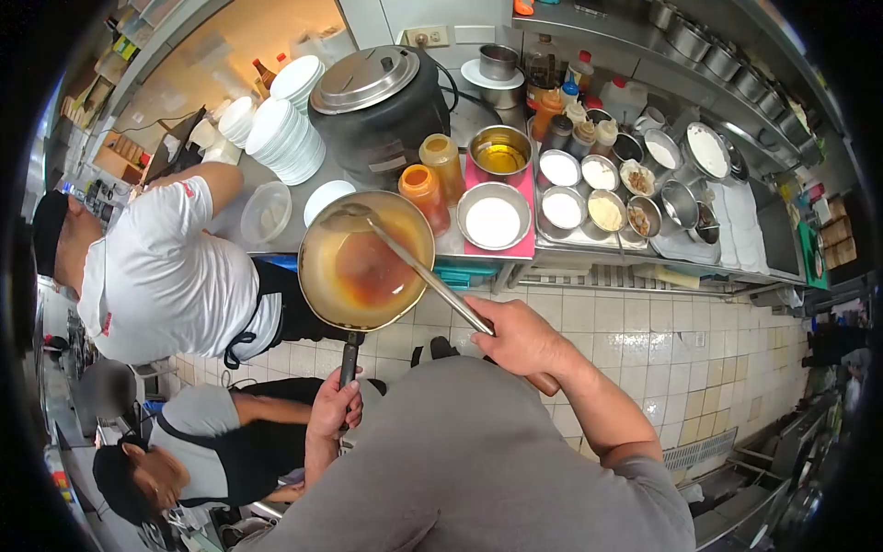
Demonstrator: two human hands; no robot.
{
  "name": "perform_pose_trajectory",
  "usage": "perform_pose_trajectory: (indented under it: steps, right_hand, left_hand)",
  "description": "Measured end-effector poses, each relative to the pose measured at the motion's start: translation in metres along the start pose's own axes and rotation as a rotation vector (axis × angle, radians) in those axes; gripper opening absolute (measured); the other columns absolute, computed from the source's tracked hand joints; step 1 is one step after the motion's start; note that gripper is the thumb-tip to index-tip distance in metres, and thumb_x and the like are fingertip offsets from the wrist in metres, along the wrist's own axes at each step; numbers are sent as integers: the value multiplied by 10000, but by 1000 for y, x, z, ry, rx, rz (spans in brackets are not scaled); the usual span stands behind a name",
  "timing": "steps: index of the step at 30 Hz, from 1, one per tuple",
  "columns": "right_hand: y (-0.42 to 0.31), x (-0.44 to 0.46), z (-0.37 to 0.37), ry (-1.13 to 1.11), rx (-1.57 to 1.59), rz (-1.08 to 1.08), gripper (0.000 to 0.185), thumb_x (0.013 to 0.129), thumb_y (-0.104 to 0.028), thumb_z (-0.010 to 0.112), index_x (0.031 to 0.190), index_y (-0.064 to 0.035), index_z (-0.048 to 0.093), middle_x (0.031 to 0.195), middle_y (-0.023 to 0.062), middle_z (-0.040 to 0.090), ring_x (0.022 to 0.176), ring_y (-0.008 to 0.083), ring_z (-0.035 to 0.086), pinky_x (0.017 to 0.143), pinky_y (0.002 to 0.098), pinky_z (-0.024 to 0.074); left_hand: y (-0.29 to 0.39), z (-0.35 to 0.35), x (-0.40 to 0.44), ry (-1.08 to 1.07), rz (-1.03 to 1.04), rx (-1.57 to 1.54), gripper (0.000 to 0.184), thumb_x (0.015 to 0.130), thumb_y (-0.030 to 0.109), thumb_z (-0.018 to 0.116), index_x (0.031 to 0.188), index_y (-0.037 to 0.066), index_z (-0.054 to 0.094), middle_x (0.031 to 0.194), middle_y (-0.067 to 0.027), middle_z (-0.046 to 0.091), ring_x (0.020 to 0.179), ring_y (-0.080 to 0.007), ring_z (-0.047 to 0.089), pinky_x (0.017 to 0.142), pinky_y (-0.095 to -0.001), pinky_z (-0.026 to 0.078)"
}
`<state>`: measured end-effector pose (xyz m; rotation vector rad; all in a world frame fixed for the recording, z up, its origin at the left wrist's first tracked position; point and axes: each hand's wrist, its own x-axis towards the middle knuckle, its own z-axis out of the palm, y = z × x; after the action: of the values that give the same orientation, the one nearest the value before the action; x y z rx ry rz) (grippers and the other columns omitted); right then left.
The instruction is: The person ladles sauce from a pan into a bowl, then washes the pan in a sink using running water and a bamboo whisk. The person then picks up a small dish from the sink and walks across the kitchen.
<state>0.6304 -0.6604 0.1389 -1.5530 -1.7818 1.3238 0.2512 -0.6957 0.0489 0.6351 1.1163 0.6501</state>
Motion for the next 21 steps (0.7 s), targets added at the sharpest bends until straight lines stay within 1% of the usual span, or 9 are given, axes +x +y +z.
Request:
perform_pose_trajectory:
  steps: [3, 5, 8, 13, 15, 16, 17, 19, 21]
  right_hand:
    - [15, 3, -9, 19, -6, -67, 543, 887, -101, 637, 1417, -89, 517, 824, 184, 682, 693, 314, 678, 677, 390, 537]
    - [15, 4, -22, -199, 279, 184, 475, 930, -93, 615, 1396, -53, 532, 736, 101, 623, 581, 174, 622, 556, 319, 504]
    - [42, 12, -28, -357, 595, 203, 376, 965, -94, 593, 1330, -13, 557, 721, 22, 562, 533, 78, 550, 486, 261, 454]
    - [32, 24, -54, -395, 518, 120, 244, 964, -105, 594, 1180, 9, 573, 758, 34, 580, 509, 93, 546, 478, 275, 451]
    - [21, 29, -69, -419, 224, -12, 273, 938, -113, 605, 1173, 21, 563, 765, 84, 593, 574, 178, 591, 553, 334, 489]
    - [27, 34, -68, -348, 57, -186, 412, 904, -117, 611, 1291, 11, 544, 844, 152, 648, 742, 300, 650, 702, 392, 523]
    - [27, 35, -70, -354, 56, -203, 412, 904, -117, 611, 1291, 11, 544, 844, 152, 648, 742, 300, 650, 702, 392, 523]
    - [23, 35, -71, -272, 42, -198, 547, 889, -124, 611, 1417, -37, 499, 964, 204, 680, 931, 380, 651, 839, 419, 517]
    - [25, 43, -66, -271, -18, -225, 618, 888, -132, 615, 1479, -59, 449, 1020, 221, 691, 956, 382, 671, 844, 426, 528]
  left_hand:
    - [5, 0, 3, 26, 0, 23, 262, 1024, 118, 576, 1277, 69, 527, 610, -14, 474, 401, -101, 419, 370, -270, 368]
    - [3, 5, 4, 45, -14, -25, 252, 1025, 117, 575, 1267, 66, 526, 610, -13, 476, 402, -100, 415, 370, -269, 363]
    - [0, 19, 8, 64, 11, -97, 221, 1023, 109, 570, 1237, 71, 530, 620, -10, 476, 405, -100, 407, 368, -265, 355]
    - [-5, 45, 17, 160, 53, -181, 203, 1048, 131, 510, 1245, 85, 528, 637, -16, 463, 408, -90, 384, 365, -249, 341]
    - [-3, 52, 21, 189, 92, -205, 214, 1050, 133, 504, 1259, 91, 516, 642, -14, 461, 407, -86, 381, 363, -245, 343]
    - [-3, 53, 23, 194, 114, -201, 220, 1051, 141, 505, 1265, 93, 507, 643, -14, 464, 410, -84, 386, 363, -245, 347]
    - [-2, 55, 25, 205, 128, -199, 220, 1051, 141, 505, 1265, 93, 507, 643, -14, 464, 410, -84, 386, 363, -245, 347]
    - [2, 59, 28, 270, 172, -140, 222, 1049, 148, 511, 1265, 93, 508, 639, -10, 461, 411, -85, 389, 362, -246, 349]
    - [7, 65, 33, 318, 204, -131, 221, 1045, 153, 520, 1257, 89, 515, 633, -6, 459, 411, -83, 390, 362, -243, 345]
